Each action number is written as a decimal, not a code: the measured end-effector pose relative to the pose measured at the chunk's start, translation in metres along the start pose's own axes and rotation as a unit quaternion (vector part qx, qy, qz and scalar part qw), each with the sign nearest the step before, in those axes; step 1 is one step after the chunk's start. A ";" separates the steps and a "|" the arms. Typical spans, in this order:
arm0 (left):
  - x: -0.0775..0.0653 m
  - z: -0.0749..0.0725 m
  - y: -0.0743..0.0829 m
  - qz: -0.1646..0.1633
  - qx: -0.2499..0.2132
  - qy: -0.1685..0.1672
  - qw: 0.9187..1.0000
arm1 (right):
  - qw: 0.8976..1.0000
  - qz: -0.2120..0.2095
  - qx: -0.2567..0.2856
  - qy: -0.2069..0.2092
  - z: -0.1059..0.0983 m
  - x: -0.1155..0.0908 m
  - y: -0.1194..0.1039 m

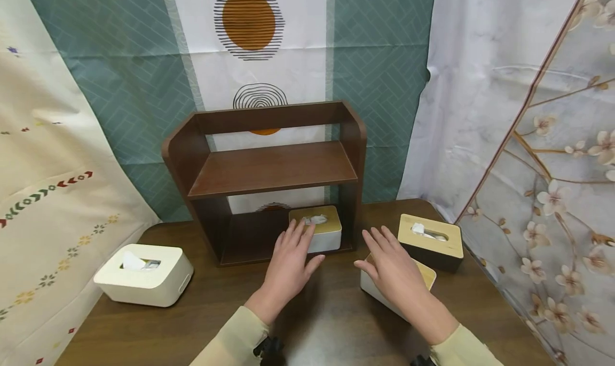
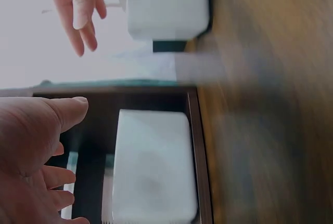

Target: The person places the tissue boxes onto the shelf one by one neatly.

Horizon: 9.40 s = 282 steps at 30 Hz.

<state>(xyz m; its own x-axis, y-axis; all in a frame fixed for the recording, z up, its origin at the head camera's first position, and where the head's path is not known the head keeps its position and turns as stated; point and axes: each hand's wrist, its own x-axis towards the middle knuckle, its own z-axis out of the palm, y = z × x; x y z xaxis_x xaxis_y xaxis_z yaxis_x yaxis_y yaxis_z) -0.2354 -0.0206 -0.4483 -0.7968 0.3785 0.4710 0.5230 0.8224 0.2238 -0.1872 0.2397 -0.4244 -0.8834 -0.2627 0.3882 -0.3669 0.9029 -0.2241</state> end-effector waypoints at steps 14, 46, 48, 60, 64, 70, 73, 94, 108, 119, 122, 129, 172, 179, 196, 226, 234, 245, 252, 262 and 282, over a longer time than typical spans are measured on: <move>-0.001 0.006 0.041 0.047 0.013 -0.022 0.999 | 0.999 -0.008 -0.020 0.046 -0.006 -0.052 0.025; 0.004 0.042 0.077 0.090 0.012 -0.114 0.989 | 0.995 0.088 -0.037 -0.027 0.002 -0.114 0.045; 0.004 0.044 0.077 0.088 0.015 -0.118 0.989 | 0.995 0.087 -0.043 -0.028 0.003 -0.115 0.045; 0.005 0.054 0.079 0.091 0.016 -0.129 0.987 | 0.990 0.126 -0.045 -0.052 0.005 -0.117 0.044; 0.005 0.056 0.079 0.090 0.011 -0.131 0.987 | 0.986 0.146 -0.042 -0.065 0.006 -0.116 0.044; 0.006 0.059 0.079 0.085 0.003 -0.133 0.988 | 0.984 0.160 -0.037 -0.072 0.009 -0.115 0.043; 0.005 0.060 0.079 0.083 -0.005 -0.134 0.987 | 0.984 0.162 -0.033 -0.072 0.010 -0.114 0.041; 0.003 0.059 0.079 0.094 -0.005 -0.085 0.992 | 0.987 0.157 -0.010 -0.022 0.019 -0.113 0.036; -0.003 0.055 0.080 0.071 -0.022 -0.068 0.995 | 0.986 0.164 0.007 -0.020 0.023 -0.110 0.037; -0.018 0.044 0.077 0.049 -0.022 -0.035 0.998 | 0.988 0.150 0.026 -0.024 0.021 -0.107 0.026; -0.022 0.038 0.074 0.040 -0.025 -0.025 0.999 | 0.989 0.142 0.029 -0.018 0.019 -0.106 0.021; -0.033 0.024 0.064 0.028 -0.029 0.006 0.999 | 0.994 0.103 0.033 0.016 0.019 -0.098 0.007; -0.112 -0.053 -0.038 -0.141 0.021 0.060 0.988 | 0.995 -0.029 0.091 0.001 0.069 -0.017 -0.104; -0.115 -0.059 -0.053 -0.160 0.018 0.074 0.984 | 0.994 -0.064 0.089 0.008 0.077 0.001 -0.115; -0.110 -0.066 -0.084 -0.200 0.015 0.105 0.974 | 0.988 -0.122 0.094 0.024 0.096 0.051 -0.131; -0.078 -0.044 -0.127 -0.235 -0.016 0.098 0.967 | 0.989 -0.106 0.097 0.038 0.124 0.104 -0.145; -0.069 -0.038 -0.136 -0.239 -0.019 0.102 0.965 | 0.981 -0.139 0.071 0.113 0.169 0.122 -0.128; -0.061 -0.029 -0.146 -0.240 -0.034 0.106 0.964 | 0.985 -0.121 0.062 0.111 0.200 0.138 -0.121; -0.062 -0.022 -0.149 -0.240 -0.035 0.102 0.965 | 0.981 -0.131 0.088 0.113 0.187 0.133 -0.127; -0.059 -0.018 -0.155 -0.237 -0.031 0.105 0.965 | 0.985 -0.120 0.107 0.063 0.174 0.133 -0.126; -0.053 -0.018 -0.160 -0.244 -0.036 0.099 0.964 | 0.988 -0.062 0.130 -0.057 0.141 0.132 -0.140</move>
<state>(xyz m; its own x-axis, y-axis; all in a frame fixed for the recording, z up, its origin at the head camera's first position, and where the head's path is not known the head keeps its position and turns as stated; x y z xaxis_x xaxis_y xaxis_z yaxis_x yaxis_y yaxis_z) -0.2716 -0.1801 -0.4936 -0.8833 -0.1403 0.4473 0.1266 0.8474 0.5157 -0.2937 0.0305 -0.4678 -0.8485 -0.4164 0.3265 -0.5240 0.7474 -0.4084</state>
